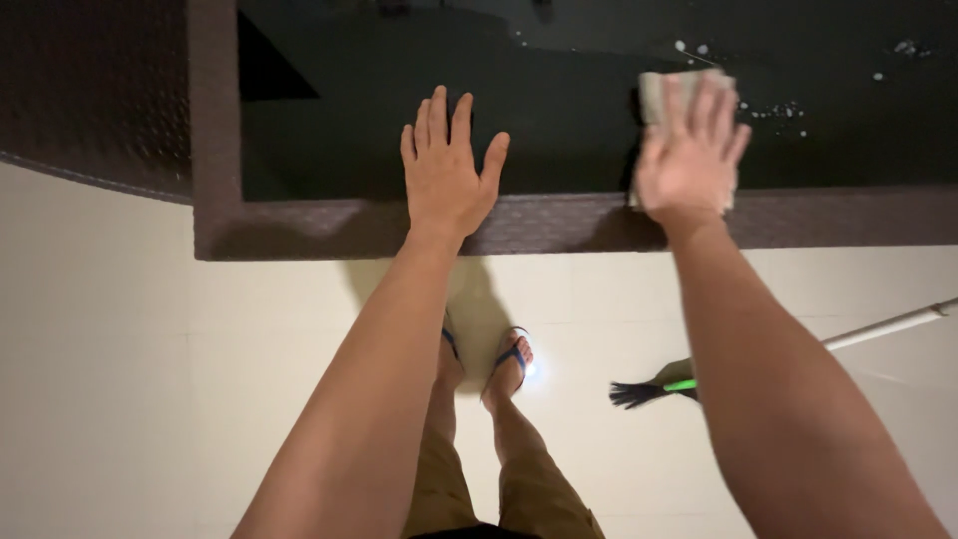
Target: Cleaning and wiping a glass table surface with a cloth and spray.
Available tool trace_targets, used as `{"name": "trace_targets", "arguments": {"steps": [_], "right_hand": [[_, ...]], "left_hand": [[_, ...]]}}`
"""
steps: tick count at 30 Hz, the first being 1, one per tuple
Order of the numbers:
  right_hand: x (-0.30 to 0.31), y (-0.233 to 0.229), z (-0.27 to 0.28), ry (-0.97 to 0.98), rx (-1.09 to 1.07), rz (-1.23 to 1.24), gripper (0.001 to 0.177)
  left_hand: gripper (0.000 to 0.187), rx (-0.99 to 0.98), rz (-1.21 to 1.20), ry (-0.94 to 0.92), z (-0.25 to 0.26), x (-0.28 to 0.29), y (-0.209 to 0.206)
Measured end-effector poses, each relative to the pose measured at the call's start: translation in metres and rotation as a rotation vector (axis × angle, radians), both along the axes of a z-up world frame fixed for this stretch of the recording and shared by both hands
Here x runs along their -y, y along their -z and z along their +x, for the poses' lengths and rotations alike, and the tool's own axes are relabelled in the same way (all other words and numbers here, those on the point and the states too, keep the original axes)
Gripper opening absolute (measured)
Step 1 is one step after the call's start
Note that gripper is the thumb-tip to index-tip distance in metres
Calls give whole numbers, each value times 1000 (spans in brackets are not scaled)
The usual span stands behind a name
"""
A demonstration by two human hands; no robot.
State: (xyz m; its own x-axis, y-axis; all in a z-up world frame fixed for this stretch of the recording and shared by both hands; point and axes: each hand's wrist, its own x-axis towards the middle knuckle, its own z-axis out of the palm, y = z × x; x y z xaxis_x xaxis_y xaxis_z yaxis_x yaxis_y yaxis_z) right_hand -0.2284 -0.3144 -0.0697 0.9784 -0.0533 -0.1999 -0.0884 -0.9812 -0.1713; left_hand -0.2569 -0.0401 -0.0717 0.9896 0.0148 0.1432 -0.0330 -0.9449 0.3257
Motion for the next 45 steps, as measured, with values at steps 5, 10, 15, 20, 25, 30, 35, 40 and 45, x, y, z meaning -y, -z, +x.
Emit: {"name": "trace_targets", "arguments": {"steps": [5, 10, 15, 20, 25, 30, 35, 40, 45], "right_hand": [[9, 4, -10, 108, 54, 39, 64], [-36, 7, -6, 56, 67, -17, 63], [-127, -4, -7, -189, 93, -9, 62], [-230, -16, -5, -347, 102, 2, 64], [-306, -46, -3, -461, 0, 72, 75], [-349, -19, 22, -516, 175, 171, 62], [-377, -20, 48, -467, 146, 189, 64], [-395, -35, 72, -402, 75, 122, 81], [-402, -42, 95, -330, -8, 93, 94]], "left_hand": [[69, -4, -22, -17, -5, 6, -5], [70, -15, -67, -30, -4, -7, -11], [69, -1, -75, -81, 1, -36, -11], [70, 25, -36, -111, 9, -90, -12], [67, 89, -60, -158, 15, -153, -23], [66, 79, -105, -176, 34, -211, -25], [66, 73, -177, -131, 61, -232, -21], [66, 57, -262, -84, 87, -233, -14], [66, 78, -240, -91, 104, -240, -11]]}}
